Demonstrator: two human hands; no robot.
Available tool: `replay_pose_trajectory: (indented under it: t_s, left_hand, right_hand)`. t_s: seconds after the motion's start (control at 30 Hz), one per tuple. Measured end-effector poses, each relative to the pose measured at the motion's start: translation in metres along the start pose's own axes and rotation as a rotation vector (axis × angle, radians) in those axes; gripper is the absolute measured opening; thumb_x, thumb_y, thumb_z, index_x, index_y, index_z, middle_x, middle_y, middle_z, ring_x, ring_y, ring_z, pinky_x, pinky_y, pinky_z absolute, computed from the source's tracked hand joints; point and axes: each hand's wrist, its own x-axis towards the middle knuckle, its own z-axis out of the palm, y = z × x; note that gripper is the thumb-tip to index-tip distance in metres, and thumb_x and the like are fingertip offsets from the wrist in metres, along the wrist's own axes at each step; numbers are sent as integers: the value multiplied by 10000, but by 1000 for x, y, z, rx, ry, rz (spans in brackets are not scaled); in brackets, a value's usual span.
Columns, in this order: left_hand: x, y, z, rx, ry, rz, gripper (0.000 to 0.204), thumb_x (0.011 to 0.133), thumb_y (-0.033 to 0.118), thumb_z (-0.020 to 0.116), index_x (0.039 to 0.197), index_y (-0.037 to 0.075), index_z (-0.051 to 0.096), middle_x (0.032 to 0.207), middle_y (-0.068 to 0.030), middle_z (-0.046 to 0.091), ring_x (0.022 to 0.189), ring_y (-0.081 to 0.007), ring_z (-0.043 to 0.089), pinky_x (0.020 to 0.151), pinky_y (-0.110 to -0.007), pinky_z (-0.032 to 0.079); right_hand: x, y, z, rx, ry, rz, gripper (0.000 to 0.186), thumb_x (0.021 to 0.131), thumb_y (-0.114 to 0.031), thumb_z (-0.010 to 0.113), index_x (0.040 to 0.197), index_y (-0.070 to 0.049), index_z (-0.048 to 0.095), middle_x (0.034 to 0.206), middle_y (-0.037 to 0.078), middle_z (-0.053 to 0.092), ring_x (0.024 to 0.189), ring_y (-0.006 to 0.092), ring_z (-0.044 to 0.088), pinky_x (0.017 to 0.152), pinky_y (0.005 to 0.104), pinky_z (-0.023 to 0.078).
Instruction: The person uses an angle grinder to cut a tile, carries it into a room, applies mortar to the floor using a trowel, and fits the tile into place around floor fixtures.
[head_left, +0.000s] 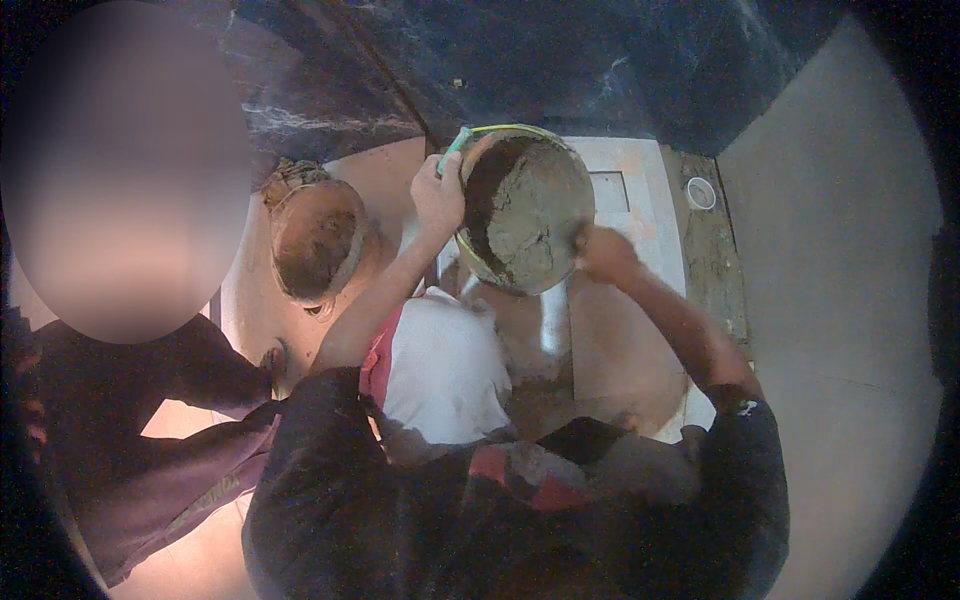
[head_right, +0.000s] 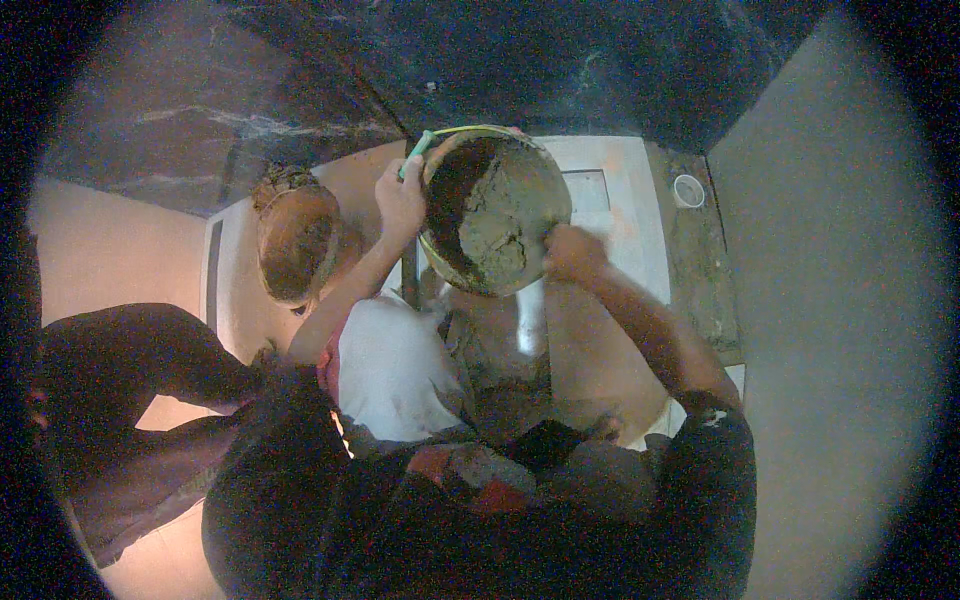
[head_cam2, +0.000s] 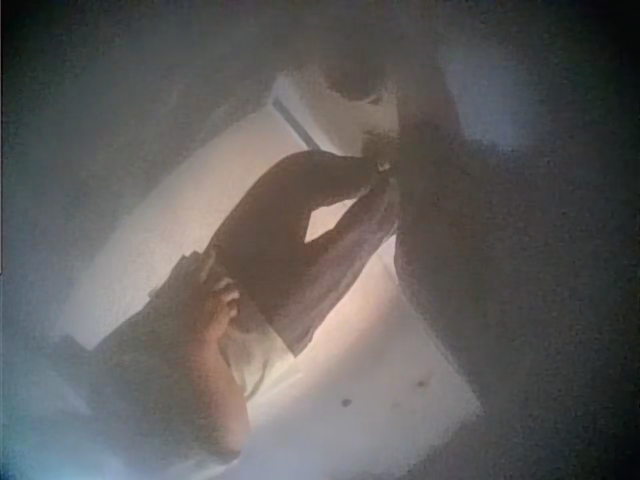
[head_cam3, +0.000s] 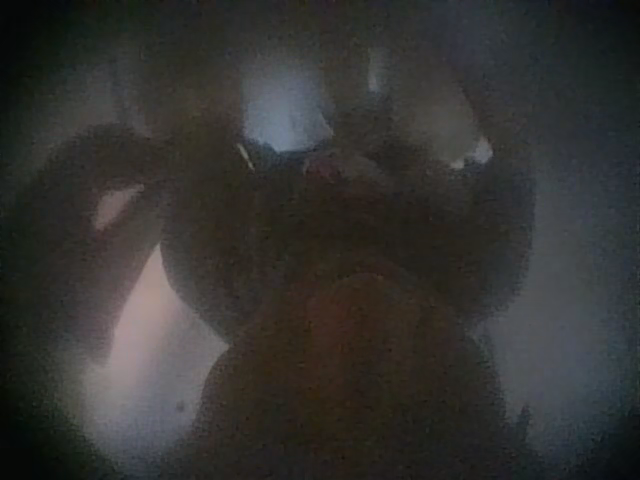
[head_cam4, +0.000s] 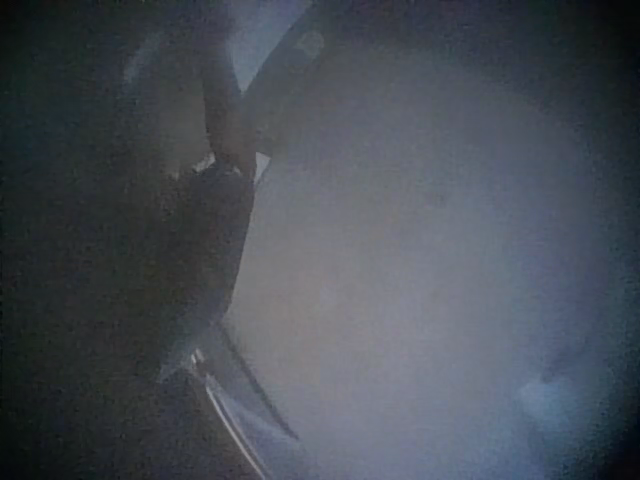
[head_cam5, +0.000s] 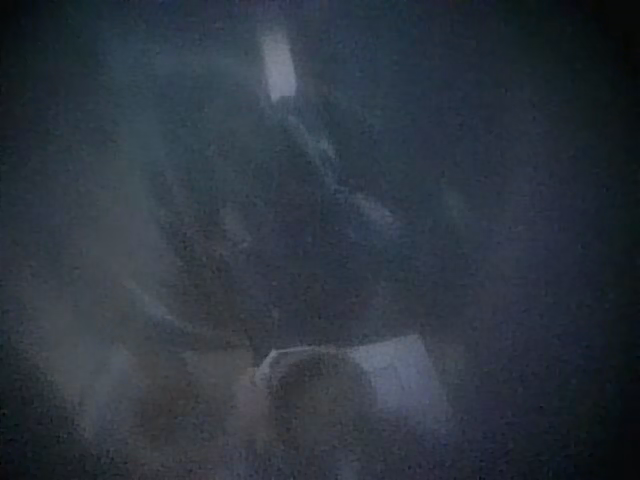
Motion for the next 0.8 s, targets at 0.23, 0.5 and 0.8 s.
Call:
replay_pose_trajectory:
  t_s: [0.23, 0.5, 0.8]
  left_hand:
    - [-9, -10, -3, 17, 16, -14, 332, 953, 287, 581, 849, -24, 637, 681, -188, 580, 640, -286, 565, 647, -426, 435]
    - [-4, -2, -2, 54, -19, 138, 336, 971, 281, 566, 851, -26, 632, 677, -170, 565, 639, -260, 523, 636, -407, 428]
    - [7, -10, -7, -63, -42, 55, 414, 996, 297, 551, 750, -35, 559, 619, -39, 477, 597, -144, 417, 570, -349, 373]
  right_hand:
    - [0, -21, 63, -11, 185, -638, 98, 789, -141, 604, 748, -52, 605, 808, 115, 615, 774, 289, 639, 658, 429, 509]
    - [-17, -66, 43, 696, 127, 34, 238, 787, -242, 671, 791, -19, 587, 767, 170, 620, 751, 351, 643, 681, 424, 497]
    - [-41, -44, -18, 611, 28, -17, 311, 770, -286, 685, 969, -47, 678, 790, 159, 685, 766, 315, 683, 721, 404, 535]
